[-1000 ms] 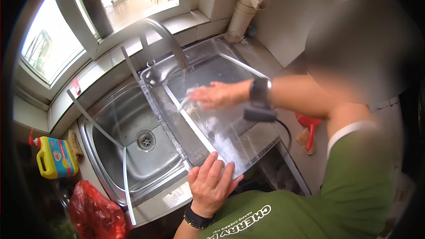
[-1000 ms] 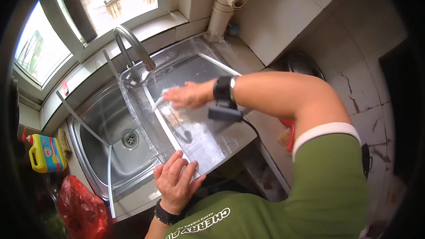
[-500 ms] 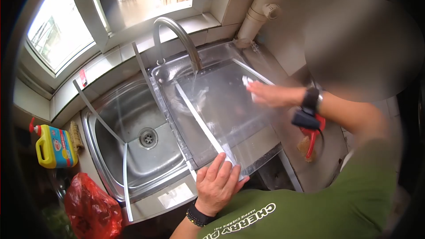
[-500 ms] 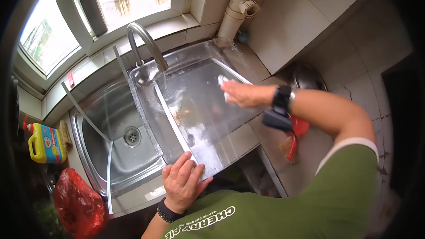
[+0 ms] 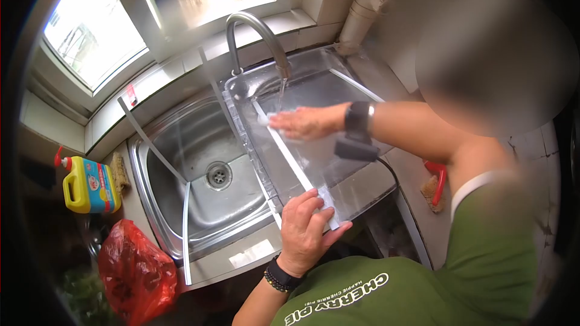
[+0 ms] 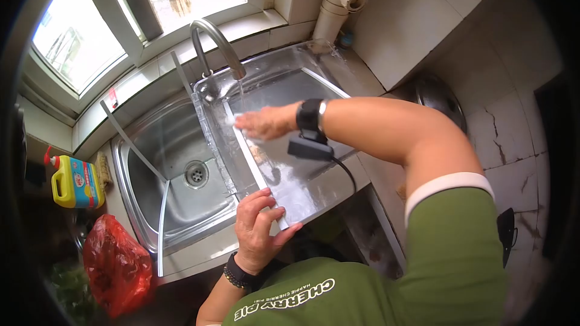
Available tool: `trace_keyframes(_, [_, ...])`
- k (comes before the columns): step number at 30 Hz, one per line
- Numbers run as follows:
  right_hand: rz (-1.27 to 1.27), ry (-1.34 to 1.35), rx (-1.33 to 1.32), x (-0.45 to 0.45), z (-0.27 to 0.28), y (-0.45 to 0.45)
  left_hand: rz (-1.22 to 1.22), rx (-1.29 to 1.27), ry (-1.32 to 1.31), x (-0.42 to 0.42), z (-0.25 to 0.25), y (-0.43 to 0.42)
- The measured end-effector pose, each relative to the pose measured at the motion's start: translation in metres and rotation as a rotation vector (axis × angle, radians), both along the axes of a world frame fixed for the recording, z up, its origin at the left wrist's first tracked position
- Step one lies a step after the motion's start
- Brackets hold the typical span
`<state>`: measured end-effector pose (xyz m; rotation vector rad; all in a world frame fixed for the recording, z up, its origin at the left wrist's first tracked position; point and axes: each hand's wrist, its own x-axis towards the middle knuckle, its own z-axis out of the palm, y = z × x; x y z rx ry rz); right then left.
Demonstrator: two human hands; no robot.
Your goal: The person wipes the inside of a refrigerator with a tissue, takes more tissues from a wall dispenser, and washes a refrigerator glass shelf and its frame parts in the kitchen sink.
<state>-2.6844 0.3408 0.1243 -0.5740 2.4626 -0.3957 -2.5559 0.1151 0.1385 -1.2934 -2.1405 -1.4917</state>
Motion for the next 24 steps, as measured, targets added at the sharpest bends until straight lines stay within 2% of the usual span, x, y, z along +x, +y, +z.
trace_keyframes(2, [-0.100,-0.057,0.090,-0.035,-0.011,0.020,0.009,-0.006,0.005,-0.001,0.002,-0.001])
trace_keyframes(3, [-0.112,-0.014,0.033,-0.047,-0.026,0.043,0.017,-0.012,0.008,0.000,0.004,-0.002])
trace_keyframes(4, [-0.173,-0.107,0.130,-0.059,-0.026,0.056,0.026,-0.021,0.013,0.000,0.006,-0.003])
trace_keyframes(7, [-0.326,0.129,0.186,-0.047,-0.046,0.105,0.022,0.006,-0.032,0.002,0.006,-0.003])
trace_keyframes(9, [-0.364,0.071,0.280,-0.049,-0.045,0.094,0.002,0.022,-0.054,0.002,0.005,-0.002])
trace_keyframes(11, [-0.248,0.039,0.038,-0.057,-0.060,0.088,0.003,0.005,-0.051,0.002,0.005,-0.003])
trace_keyframes(14, [-0.121,0.010,-0.113,-0.042,-0.035,0.020,-0.002,-0.030,-0.025,0.001,0.009,-0.005])
trace_keyframes(15, [-0.060,0.020,-0.261,-0.029,-0.031,0.007,0.000,-0.035,-0.021,0.002,0.009,-0.004])
trace_keyframes(16, [-0.092,0.028,-0.217,-0.009,-0.013,-0.014,0.000,-0.034,-0.015,0.001,0.010,-0.003])
trace_keyframes(18, [0.006,0.055,-0.285,0.034,0.009,-0.026,-0.005,-0.030,-0.016,0.002,0.008,-0.003])
trace_keyframes(20, [0.048,0.126,-0.330,0.094,0.055,-0.033,-0.001,-0.028,-0.004,0.002,0.007,-0.002])
trace_keyframes(24, [-0.049,0.178,-0.262,0.170,0.092,-0.011,0.012,-0.017,0.024,0.002,0.010,0.001])
